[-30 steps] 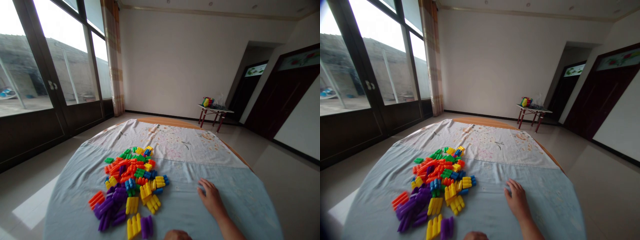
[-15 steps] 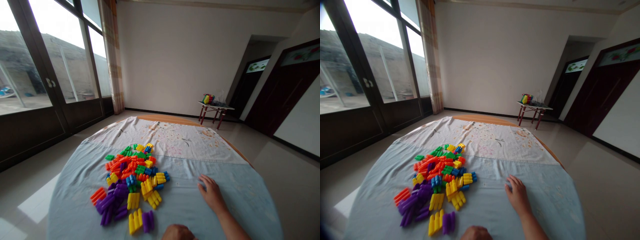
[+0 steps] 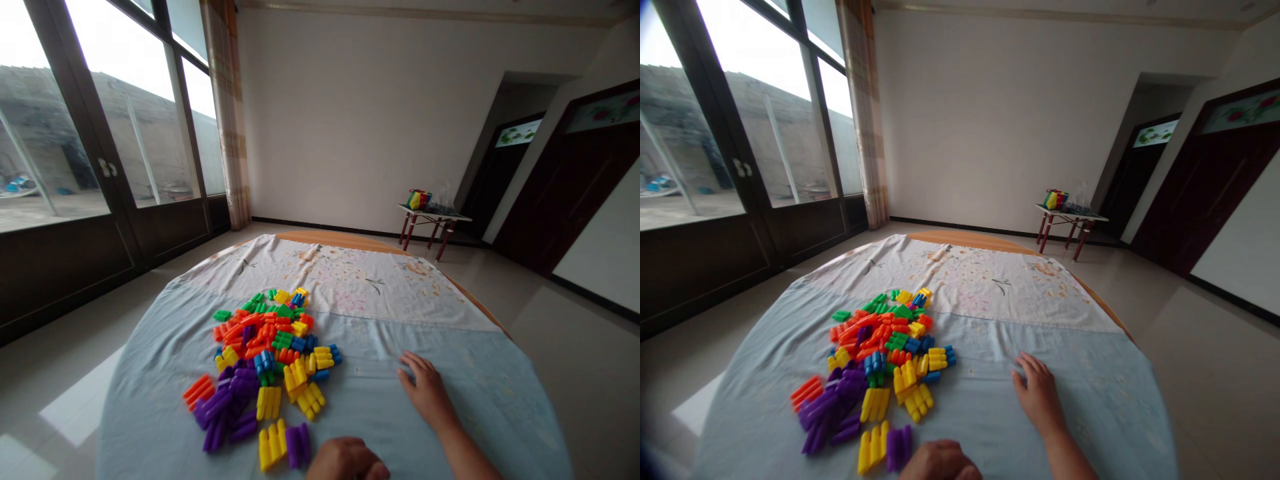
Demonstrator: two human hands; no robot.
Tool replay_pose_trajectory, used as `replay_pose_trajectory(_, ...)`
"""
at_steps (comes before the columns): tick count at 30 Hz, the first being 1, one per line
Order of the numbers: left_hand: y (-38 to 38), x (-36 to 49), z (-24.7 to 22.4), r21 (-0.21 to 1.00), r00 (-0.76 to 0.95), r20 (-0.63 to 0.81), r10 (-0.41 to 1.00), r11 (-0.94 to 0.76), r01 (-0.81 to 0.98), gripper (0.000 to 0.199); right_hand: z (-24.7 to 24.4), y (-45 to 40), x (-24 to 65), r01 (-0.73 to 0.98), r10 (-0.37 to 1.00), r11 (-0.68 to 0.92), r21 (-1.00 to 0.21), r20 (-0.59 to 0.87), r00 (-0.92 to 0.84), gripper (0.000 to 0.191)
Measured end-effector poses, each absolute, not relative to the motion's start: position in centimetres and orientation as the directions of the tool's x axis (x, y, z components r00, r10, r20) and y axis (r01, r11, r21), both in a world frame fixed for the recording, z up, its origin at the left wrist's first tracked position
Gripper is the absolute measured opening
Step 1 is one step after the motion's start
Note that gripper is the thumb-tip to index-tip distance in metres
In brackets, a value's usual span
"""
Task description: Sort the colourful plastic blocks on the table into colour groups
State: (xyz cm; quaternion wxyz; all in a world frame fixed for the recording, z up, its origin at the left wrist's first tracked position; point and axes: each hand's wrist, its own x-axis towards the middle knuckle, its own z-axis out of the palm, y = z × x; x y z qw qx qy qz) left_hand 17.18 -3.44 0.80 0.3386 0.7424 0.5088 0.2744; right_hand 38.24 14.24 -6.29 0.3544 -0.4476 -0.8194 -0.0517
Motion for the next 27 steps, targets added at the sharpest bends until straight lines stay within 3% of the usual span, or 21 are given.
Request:
replay_pose_trajectory(2,-4.3,14.6,3.5,0.806,0.230,0.134,0.964,-0.241,0.540,0.047,-6.4,14.2,38.2,0.771,0.697,0.593,-0.233,0.627,-0.347,0.029)
replay_pose_trajectory(5,-4.7,8.1,6.4,0.829,-0.122,0.207,0.971,-0.108,0.549,0.040,-6.7,14.4,38.5,0.771,0.699,0.591,-0.239,0.629,-0.340,0.029)
replay_pose_trajectory(7,-4.1,2.6,6.9,0.748,-0.366,0.270,0.890,0.045,0.662,0.042,-6.6,14.5,38.7,0.765,0.694,0.595,-0.247,0.638,-0.334,0.029)
replay_pose_trajectory(9,-3.2,-2.9,6.5,0.615,-0.499,0.309,0.810,0.230,0.755,0.046,-6.0,14.4,38.4,0.752,0.675,0.607,-0.255,0.665,-0.319,0.030)
replay_pose_trajectory(13,-1.1,-11.0,5.1,0.479,-0.568,0.288,0.771,0.398,0.782,0.049,-1.9,12.9,33.9,0.693,0.593,0.676,-0.251,0.744,-0.309,0.027)
replay_pose_trajectory(16,0.0,-14.0,4.0,0.383,-0.592,0.250,0.767,0.483,0.787,0.048,2.7,9.8,26.7,0.567,0.517,0.790,-0.234,0.751,-0.410,0.025)
replay_pose_trajectory(22,0.2,-16.3,1.1,0.271,-0.668,0.211,0.713,0.614,0.741,0.046,7.8,1.7,11.4,0.254,0.359,0.931,-0.260,0.539,-0.762,0.027)
replay_pose_trajectory(27,-0.1,-16.6,0.0,0.220,-0.687,0.197,0.699,0.651,0.726,0.052,7.0,-1.4,3.5,0.244,0.295,0.949,-0.198,0.295,-0.909,0.035)
